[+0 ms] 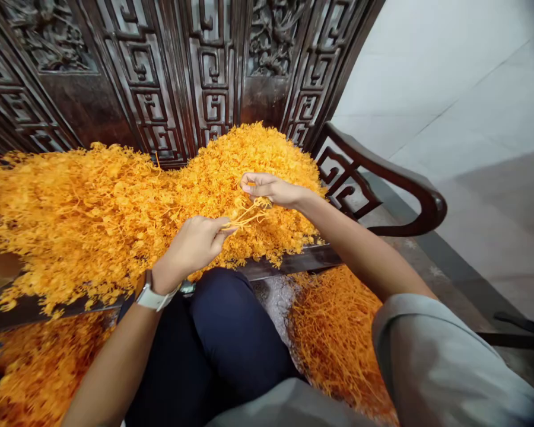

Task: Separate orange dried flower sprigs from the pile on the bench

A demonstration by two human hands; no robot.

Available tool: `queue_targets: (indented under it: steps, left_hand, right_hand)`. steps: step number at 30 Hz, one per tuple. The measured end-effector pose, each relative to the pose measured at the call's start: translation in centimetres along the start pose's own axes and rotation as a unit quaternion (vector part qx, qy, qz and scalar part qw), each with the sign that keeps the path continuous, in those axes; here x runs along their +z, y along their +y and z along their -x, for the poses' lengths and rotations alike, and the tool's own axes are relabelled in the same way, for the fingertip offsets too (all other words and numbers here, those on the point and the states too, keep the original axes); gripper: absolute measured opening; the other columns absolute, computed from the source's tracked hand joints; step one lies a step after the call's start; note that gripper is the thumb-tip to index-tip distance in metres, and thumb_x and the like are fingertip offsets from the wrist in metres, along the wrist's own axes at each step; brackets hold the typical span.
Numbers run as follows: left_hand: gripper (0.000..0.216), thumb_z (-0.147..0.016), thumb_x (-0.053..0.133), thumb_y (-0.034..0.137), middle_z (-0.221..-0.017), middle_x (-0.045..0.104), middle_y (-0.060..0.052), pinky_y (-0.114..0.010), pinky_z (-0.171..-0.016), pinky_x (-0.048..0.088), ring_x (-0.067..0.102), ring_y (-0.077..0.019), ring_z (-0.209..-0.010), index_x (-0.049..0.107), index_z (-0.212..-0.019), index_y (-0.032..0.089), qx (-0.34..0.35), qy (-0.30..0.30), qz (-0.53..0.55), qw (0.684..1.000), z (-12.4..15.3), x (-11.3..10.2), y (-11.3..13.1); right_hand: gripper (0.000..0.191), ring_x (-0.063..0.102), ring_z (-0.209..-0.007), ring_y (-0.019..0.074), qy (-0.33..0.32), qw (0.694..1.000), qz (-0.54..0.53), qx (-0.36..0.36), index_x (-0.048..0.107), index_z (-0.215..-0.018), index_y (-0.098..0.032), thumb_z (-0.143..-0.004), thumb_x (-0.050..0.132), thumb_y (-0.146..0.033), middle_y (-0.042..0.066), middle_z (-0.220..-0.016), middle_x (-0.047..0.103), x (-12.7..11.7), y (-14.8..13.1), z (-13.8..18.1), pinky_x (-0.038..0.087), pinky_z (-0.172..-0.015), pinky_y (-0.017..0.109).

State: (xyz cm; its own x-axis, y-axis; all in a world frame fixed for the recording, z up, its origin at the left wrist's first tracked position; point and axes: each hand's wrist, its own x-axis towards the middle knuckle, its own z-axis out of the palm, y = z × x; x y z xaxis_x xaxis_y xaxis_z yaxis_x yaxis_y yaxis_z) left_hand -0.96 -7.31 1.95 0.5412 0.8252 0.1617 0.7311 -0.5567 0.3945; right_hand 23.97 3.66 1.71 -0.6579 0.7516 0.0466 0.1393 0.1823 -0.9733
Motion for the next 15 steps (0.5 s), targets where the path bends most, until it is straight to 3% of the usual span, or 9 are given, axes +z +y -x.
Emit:
queue_targets:
  steps: [4,7,11,13,15]
  left_hand:
    - [0.049,-0.106,0.052,0.045,-0.058,0.045,0.003,-0.027,-0.058,0.033,0.046,-0.0118,-0.053,0.042,-0.065,0.02,0.042,0.064,0.203,0.976,-0.5,0.5,0.8]
    - [0.044,-0.104,0.054,0.036,-0.057,0.048,0.003,-0.027,-0.056,0.032,0.045,-0.0116,-0.051,0.042,-0.065,0.02,0.057,0.125,0.197,0.971,-0.5,1.2,1.7]
    - [0.021,-0.087,0.051,0.008,-0.063,0.063,0.001,-0.028,-0.056,0.033,0.055,-0.0139,-0.054,0.052,-0.072,0.021,0.135,0.15,0.079,0.976,0.2,2.0,1.7]
    - [0.02,-0.08,0.048,0.003,-0.063,0.065,0.001,-0.028,-0.056,0.035,0.058,-0.0153,-0.056,0.053,-0.073,0.021,0.14,0.167,0.037,0.975,0.4,2.2,1.0]
    - [0.02,-0.08,0.048,0.003,-0.062,0.065,0.0,-0.028,-0.055,0.035,0.06,-0.016,-0.056,0.055,-0.073,0.021,0.122,0.198,0.002,0.973,0.4,2.5,0.1]
  right_hand:
    - [0.043,0.032,-0.045,0.0069,0.09,0.981,-0.165,-0.046,0.051,-0.093,-0.026,-0.087,0.079,-0.059,-0.01,-0.06,0.041,2.2,-1.6,1.5,0.023,-0.043,0.026]
    - [0.046,0.023,-0.041,0.0063,0.173,0.961,-0.208,-0.059,0.046,-0.092,-0.028,-0.087,0.078,-0.061,-0.013,-0.051,0.03,2.2,-1.2,1.2,0.017,-0.042,0.028]
    - [0.056,0.016,-0.048,0.0035,0.307,0.931,-0.174,-0.096,0.038,-0.081,-0.025,-0.086,0.077,-0.066,-0.014,-0.055,0.023,-3.3,-1.6,-0.2,0.012,-0.047,0.027]
    - [0.057,0.011,-0.048,0.0049,0.345,0.916,-0.15,-0.141,0.037,-0.082,-0.026,-0.083,0.08,-0.063,-0.014,-0.054,0.022,-7.0,-2.7,-0.9,0.01,-0.046,0.027]
    - [0.045,0.016,-0.046,0.0036,0.355,0.911,-0.118,-0.175,0.045,-0.084,-0.026,-0.085,0.081,-0.052,-0.014,-0.055,0.027,-9.7,-4.2,-1.7,0.014,-0.046,0.025]
